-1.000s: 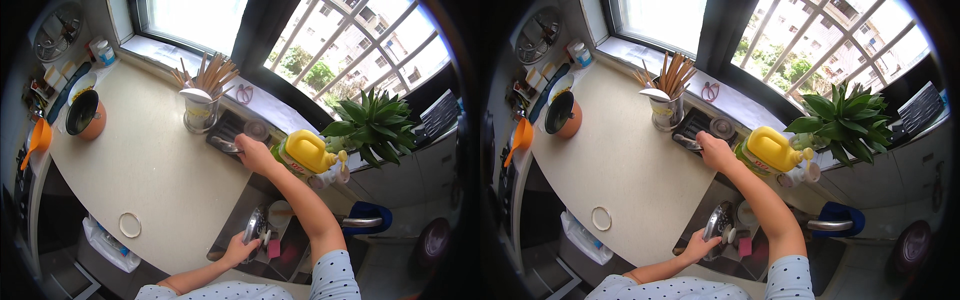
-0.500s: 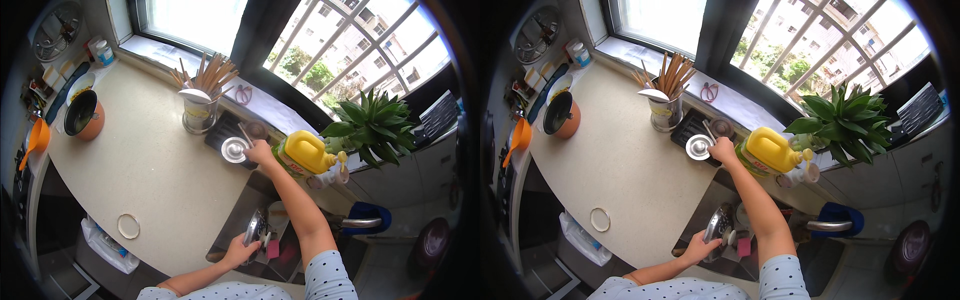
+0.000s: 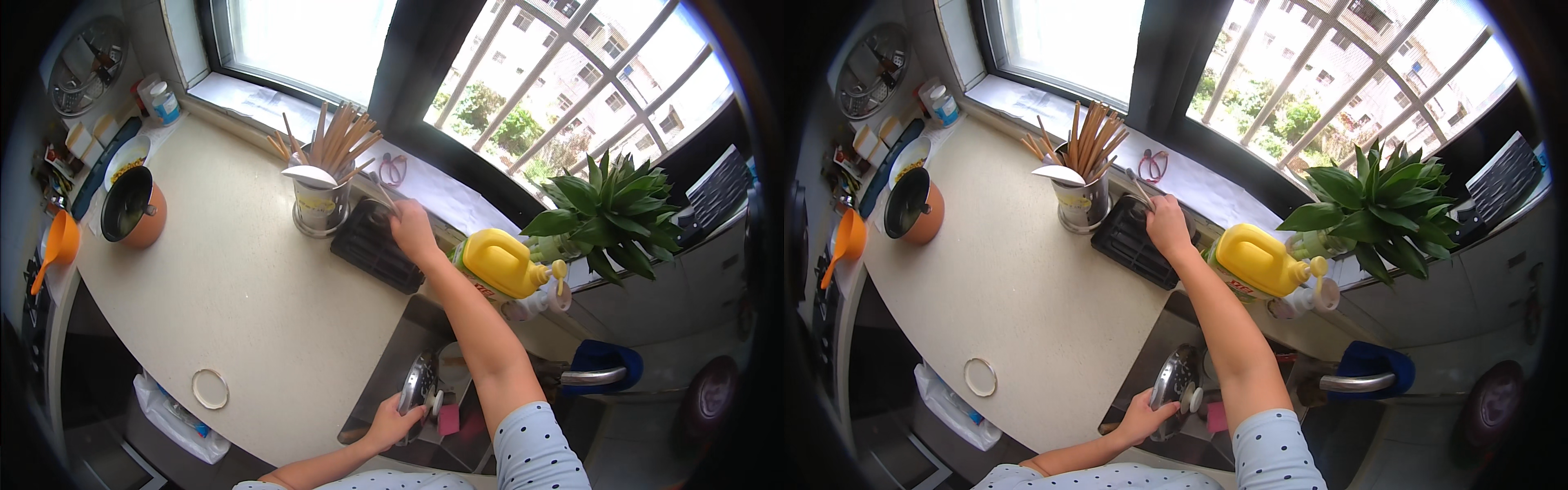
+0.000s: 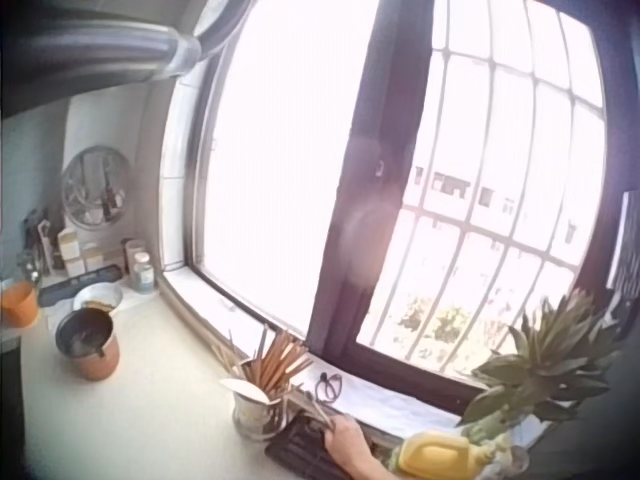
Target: The person washes a metal pot lid, chopsticks, a small bowl, and a ladle in the kitchen sink using a pink sponge and running water. They scrub each item, rinse them under the tap, and place them aside in the sink area.
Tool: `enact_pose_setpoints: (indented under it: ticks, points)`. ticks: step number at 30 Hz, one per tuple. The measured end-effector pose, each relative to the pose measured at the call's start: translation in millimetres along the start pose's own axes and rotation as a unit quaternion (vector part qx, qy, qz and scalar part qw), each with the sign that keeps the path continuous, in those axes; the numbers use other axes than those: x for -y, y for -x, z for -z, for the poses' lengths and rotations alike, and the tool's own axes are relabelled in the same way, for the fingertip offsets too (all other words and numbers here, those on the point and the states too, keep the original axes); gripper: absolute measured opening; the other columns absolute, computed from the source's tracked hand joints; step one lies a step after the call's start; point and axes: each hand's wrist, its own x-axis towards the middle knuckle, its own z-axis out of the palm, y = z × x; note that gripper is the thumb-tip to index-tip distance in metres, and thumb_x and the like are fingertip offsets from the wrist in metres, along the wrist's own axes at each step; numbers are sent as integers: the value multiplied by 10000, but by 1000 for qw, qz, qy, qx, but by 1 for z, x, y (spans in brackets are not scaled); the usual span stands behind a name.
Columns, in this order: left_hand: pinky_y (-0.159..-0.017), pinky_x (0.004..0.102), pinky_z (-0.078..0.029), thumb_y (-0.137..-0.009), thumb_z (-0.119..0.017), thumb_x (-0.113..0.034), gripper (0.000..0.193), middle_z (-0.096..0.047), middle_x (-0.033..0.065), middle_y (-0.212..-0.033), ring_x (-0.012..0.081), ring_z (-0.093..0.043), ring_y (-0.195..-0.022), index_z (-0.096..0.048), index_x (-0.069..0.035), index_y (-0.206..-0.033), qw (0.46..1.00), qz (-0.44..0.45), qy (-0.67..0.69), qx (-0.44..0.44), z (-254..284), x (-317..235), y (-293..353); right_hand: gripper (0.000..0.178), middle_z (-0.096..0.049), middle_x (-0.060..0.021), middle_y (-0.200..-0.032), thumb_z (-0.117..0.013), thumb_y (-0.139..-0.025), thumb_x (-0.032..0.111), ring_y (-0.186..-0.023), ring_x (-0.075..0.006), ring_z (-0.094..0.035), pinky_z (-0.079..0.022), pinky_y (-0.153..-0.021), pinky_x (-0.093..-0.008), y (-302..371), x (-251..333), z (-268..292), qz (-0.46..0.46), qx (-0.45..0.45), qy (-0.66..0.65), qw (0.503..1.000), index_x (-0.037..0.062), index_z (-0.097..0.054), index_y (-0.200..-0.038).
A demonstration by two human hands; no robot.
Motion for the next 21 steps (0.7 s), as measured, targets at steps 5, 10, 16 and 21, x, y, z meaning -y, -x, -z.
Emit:
enact_pose_setpoints:
  ticks: [5,10,16,21]
  points:
    - [-624,232,-444,-776,-637,-92,218,-593,17,-782,66,-531,-701,-566,3,-960,1000,-5,5,4,0,-8,-1,239,-527,-216,-900,-528,-784,38,-801,-396,-547,-465,-725,-411,6,9,0,-32,-58,29,997,-19,-518,-1015]
    - [-701,249,-445,-767,-643,-72,268,-592,34,-870,91,-534,-784,-545,1,-1006,999,-17,-47,-5,2,-14,-6,314,-576,-175,-802,-484,-823,39,-681,-312,-576,-466,-652,-364,46,43,55,-90,-9,-136,987,-10,-449,-1131]
    - [-762,257,-444,-767,-635,-50,354,-576,63,-952,115,-544,-855,-481,1,-1081,996,-80,34,29,8,-28,-2,284,-586,-26,-770,-504,-855,61,-606,-62,-512,-419,-555,-204,197,85,177,-218,132,-210,944,13,-500,-1134]
    - [-761,256,-447,-760,-639,-52,367,-561,56,-973,101,-537,-876,-476,-14,-1087,988,-81,-44,127,-4,-59,18,271,-602,-117,-845,-525,-828,45,-716,-181,-583,-462,-653,-288,260,130,252,-264,127,-117,949,36,-553,-1097]
